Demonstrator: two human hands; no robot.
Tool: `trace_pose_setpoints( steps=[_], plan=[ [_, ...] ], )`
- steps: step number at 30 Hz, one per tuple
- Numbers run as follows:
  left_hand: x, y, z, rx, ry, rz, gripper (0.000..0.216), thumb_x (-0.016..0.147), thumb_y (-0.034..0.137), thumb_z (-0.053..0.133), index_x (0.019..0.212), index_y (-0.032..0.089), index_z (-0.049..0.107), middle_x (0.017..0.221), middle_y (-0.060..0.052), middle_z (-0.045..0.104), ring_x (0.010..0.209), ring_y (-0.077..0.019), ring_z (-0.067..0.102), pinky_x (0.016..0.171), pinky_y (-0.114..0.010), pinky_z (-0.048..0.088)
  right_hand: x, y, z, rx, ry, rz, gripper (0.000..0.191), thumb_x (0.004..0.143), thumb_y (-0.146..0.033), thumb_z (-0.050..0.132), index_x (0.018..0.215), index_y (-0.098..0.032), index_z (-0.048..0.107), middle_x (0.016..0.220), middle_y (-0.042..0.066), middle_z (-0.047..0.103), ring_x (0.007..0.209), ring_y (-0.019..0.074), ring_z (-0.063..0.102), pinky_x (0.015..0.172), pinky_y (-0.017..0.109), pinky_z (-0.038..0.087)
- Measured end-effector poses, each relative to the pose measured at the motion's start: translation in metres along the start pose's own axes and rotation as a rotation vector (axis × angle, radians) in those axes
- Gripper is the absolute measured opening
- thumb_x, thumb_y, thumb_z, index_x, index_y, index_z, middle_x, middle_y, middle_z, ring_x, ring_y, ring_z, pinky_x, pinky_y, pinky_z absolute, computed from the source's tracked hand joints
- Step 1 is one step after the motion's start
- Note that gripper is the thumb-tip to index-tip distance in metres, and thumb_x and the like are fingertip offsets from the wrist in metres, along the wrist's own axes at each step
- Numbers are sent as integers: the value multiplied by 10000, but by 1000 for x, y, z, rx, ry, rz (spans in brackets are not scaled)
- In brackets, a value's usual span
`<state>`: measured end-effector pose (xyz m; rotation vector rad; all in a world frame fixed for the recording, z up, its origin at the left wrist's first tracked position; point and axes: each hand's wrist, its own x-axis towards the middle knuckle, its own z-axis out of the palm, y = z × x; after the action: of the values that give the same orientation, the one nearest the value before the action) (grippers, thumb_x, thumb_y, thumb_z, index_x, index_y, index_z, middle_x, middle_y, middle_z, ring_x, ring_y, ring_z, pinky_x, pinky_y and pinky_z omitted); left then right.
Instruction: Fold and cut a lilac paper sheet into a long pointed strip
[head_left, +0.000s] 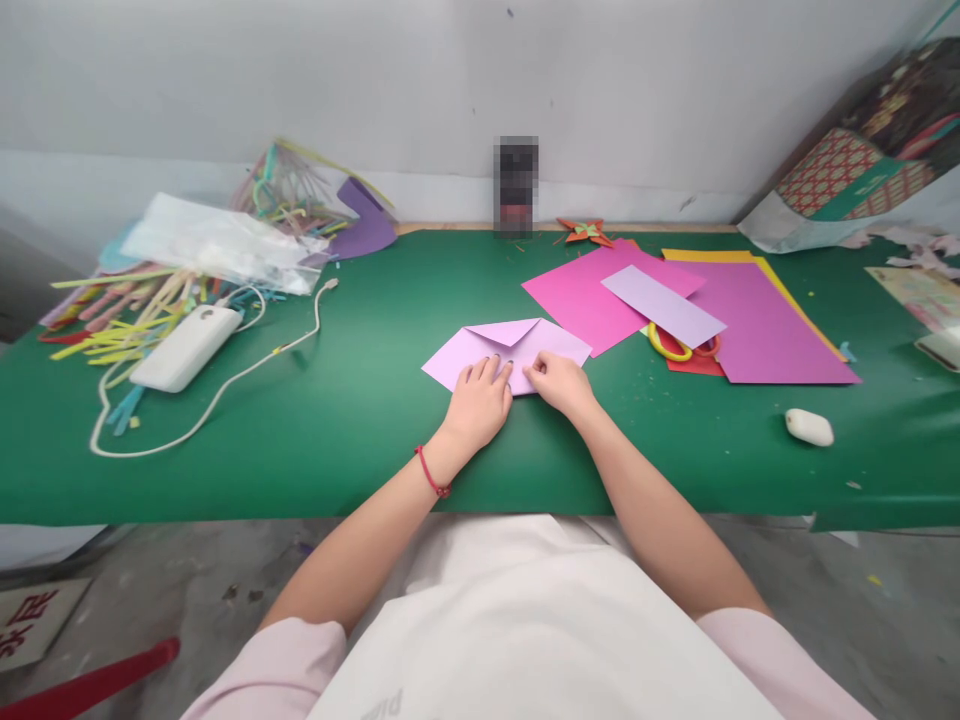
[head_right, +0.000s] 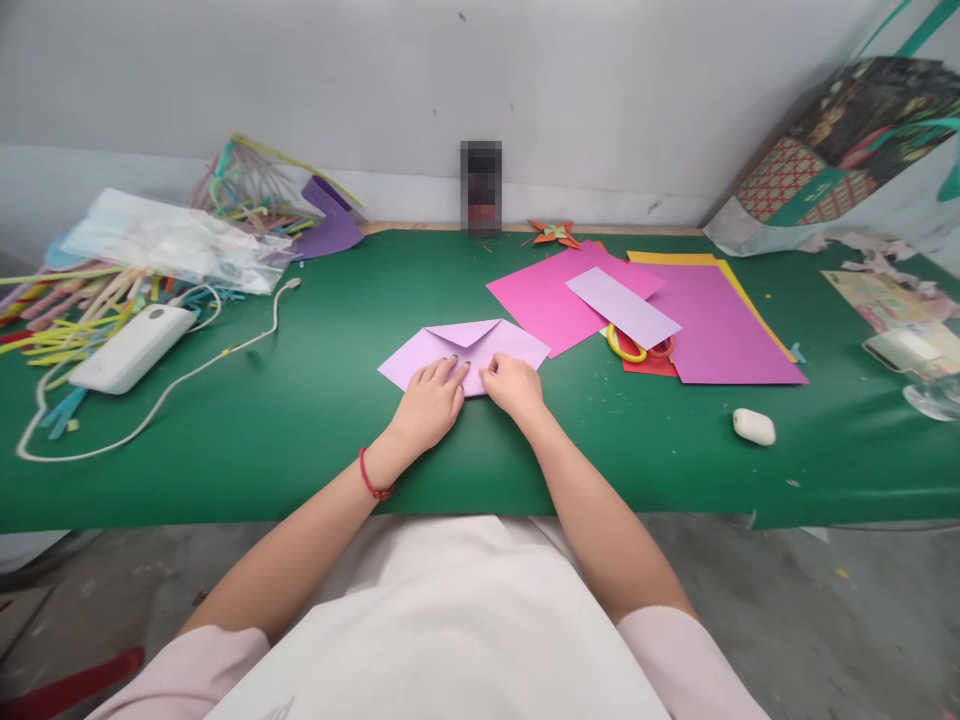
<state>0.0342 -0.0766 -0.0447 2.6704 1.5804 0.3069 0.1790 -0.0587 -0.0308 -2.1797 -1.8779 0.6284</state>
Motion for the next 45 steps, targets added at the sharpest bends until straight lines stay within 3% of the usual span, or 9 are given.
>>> trace_pose_setpoints(
  steps=[9,15,19,23,27,30,38,45],
  plan=[
    [-4,1,9,-18,-34,-45,463,918,170,340,1364,138,459,1476,-146,384,1362,-263,366,1102,-463,323,-3,-1,2,-13,21,-10,172,871,-324,470,842,-216,600,919,73,700,896,226,638,711,286,412],
    [-5,3,5,-3,-34,-65,456,919,178,353,1358,146,470,1465,-146,400,1349,-262,388,1100,-468,329,-5,-3,2,-50,25,-33,190,883,-322,459,886,-204,607,933,98,705,891,240,635,727,301,404],
    [-4,3,6,-1,-17,-62,447,916,183,359,1344,180,487,1462,-123,412,1341,-250,402,1092,-464,340,-14,-5,7,-136,129,-92,240,896,-326,439,954,-167,608,925,136,685,901,259,615,785,333,396],
    [-4,4,6,-3,-6,-68,450,904,177,380,1337,194,498,1455,-120,420,1330,-256,417,1086,-479,342,-21,-7,18,-256,263,-195,358,929,-321,371,1148,-126,577,1171,202,608,1085,297,533,895,396,369],
    [-3,4,5,-8,-26,-78,448,903,186,389,1336,191,503,1455,-126,416,1328,-263,420,1083,-491,340,-18,-5,28,-302,308,-303,450,960,-266,290,1362,-151,458,1482,167,368,1370,304,288,1074,499,209],
    [-2,5,4,-10,-36,-83,450,902,182,390,1338,182,500,1459,-128,409,1336,-260,408,1089,-487,334,-13,-1,31,-303,289,-305,483,959,-278,309,1423,-169,391,1531,136,289,1419,312,199,1101,558,140],
    [-4,6,5,10,-40,-76,452,915,186,359,1351,167,476,1466,-132,398,1345,-254,395,1091,-493,324,-10,0,28,-261,114,-212,517,967,-380,300,1464,-238,319,1566,107,192,1437,295,164,1112,565,155],
    [-3,6,1,44,-101,-88,475,935,213,323,1394,145,426,1486,-134,368,1364,-253,363,1106,-473,306,-11,0,24,-237,83,-227,578,956,-475,296,1493,-283,205,1582,92,110,1450,283,103,1113,580,123]
  ],
)
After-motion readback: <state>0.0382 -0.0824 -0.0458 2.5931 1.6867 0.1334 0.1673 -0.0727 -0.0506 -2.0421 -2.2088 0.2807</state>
